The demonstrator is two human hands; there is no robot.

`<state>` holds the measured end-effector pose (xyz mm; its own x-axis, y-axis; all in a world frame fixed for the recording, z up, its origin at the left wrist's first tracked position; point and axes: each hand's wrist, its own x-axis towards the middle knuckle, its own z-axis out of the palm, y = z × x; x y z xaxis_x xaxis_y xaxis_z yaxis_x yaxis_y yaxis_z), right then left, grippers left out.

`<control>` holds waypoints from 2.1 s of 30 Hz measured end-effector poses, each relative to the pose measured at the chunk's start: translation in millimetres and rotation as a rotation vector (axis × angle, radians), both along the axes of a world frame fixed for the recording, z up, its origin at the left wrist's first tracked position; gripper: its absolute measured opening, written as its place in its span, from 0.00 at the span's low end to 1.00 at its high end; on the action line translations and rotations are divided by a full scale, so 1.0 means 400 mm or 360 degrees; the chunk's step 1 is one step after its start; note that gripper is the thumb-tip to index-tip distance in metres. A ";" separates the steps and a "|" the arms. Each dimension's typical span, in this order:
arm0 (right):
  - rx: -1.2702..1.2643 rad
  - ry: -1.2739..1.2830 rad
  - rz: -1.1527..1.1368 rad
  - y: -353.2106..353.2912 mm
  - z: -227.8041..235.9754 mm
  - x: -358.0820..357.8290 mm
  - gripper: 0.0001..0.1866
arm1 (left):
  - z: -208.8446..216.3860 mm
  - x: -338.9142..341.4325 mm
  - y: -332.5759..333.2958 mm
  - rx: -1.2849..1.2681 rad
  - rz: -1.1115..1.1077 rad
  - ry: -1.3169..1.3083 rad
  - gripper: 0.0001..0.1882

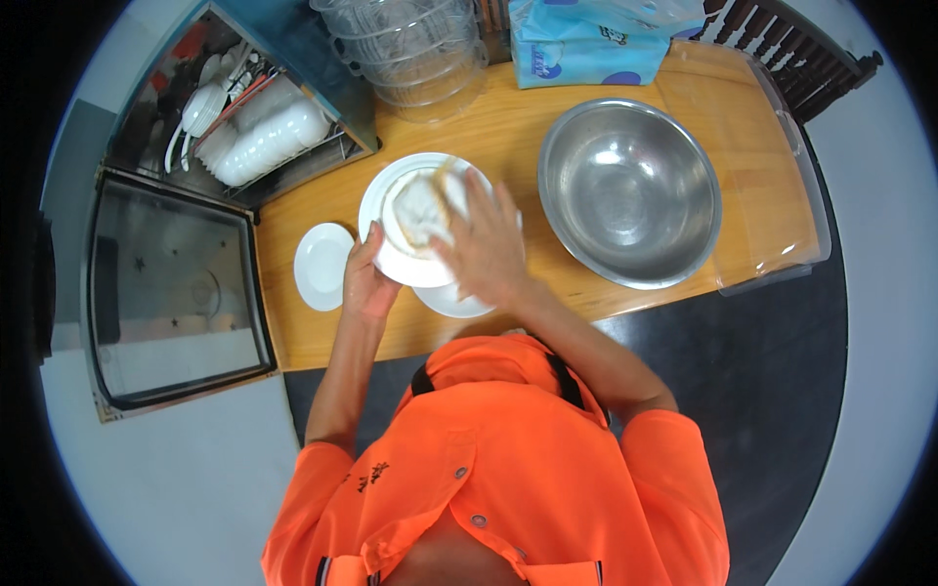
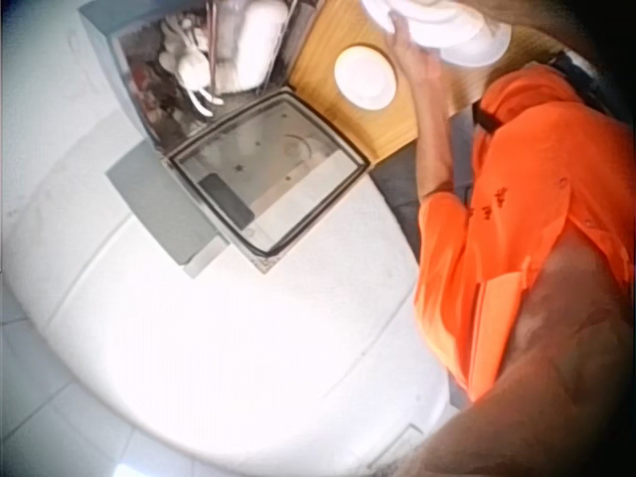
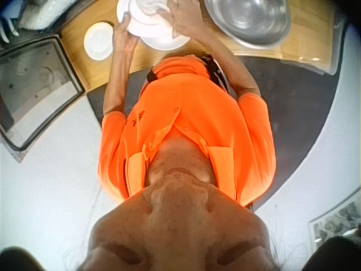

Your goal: The person wipes white plastic spoons and forks with a cloth and places them into a metal storage cabinet. They then wipe several white plates and bowls with the cloth, stacking them on the wooden table. The person handles the items one at a time, ensuring they are dry before stacking.

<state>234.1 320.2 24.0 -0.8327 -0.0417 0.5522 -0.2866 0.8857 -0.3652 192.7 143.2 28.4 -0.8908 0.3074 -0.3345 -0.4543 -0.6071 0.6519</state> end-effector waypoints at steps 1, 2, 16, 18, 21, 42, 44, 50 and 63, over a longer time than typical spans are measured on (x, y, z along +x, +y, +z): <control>0.0036 -0.0075 0.0076 -0.036 -0.001 0.023 0.28 | -0.023 0.001 -0.003 0.0069 -0.0005 -0.0028 0.21; 0.0065 -0.0151 0.0144 -0.072 0.010 0.040 0.28 | -0.049 0.000 -0.005 0.0131 -0.0018 -0.0057 0.20; -0.1530 -0.0861 -0.0081 0.149 -0.058 -0.167 0.26 | -0.006 0.055 -0.017 0.0211 -0.0010 0.0034 0.22; -0.2058 -0.1059 -0.0031 0.160 -0.063 -0.120 0.27 | 0.002 0.061 -0.037 0.0212 0.0054 0.0133 0.23; -0.2863 -0.1390 0.0229 0.156 -0.035 -0.046 0.27 | 0.027 0.058 -0.071 0.0191 0.0071 0.0298 0.23; -0.2508 -0.0756 0.0302 0.121 0.095 0.045 0.23 | 0.016 0.106 -0.073 0.0463 -0.0187 0.0119 0.30; -0.2423 -0.0812 0.0344 0.109 0.088 0.046 0.22 | 0.033 0.111 -0.038 0.0484 -0.0095 0.0043 0.30; -0.2109 -0.0559 0.0216 0.098 0.078 0.002 0.22 | 0.025 0.110 -0.032 0.0374 -0.0039 -0.0015 0.30; 0.0238 -0.0202 0.0867 0.009 0.120 -0.012 0.20 | -0.004 0.106 -0.020 0.0468 0.0122 -0.0112 0.34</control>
<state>229.2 323.7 72.2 -0.7284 -0.5528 0.4047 -0.6778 0.6673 -0.3085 235.1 135.1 26.9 -0.8931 0.3326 -0.3030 -0.4375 -0.7993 0.4120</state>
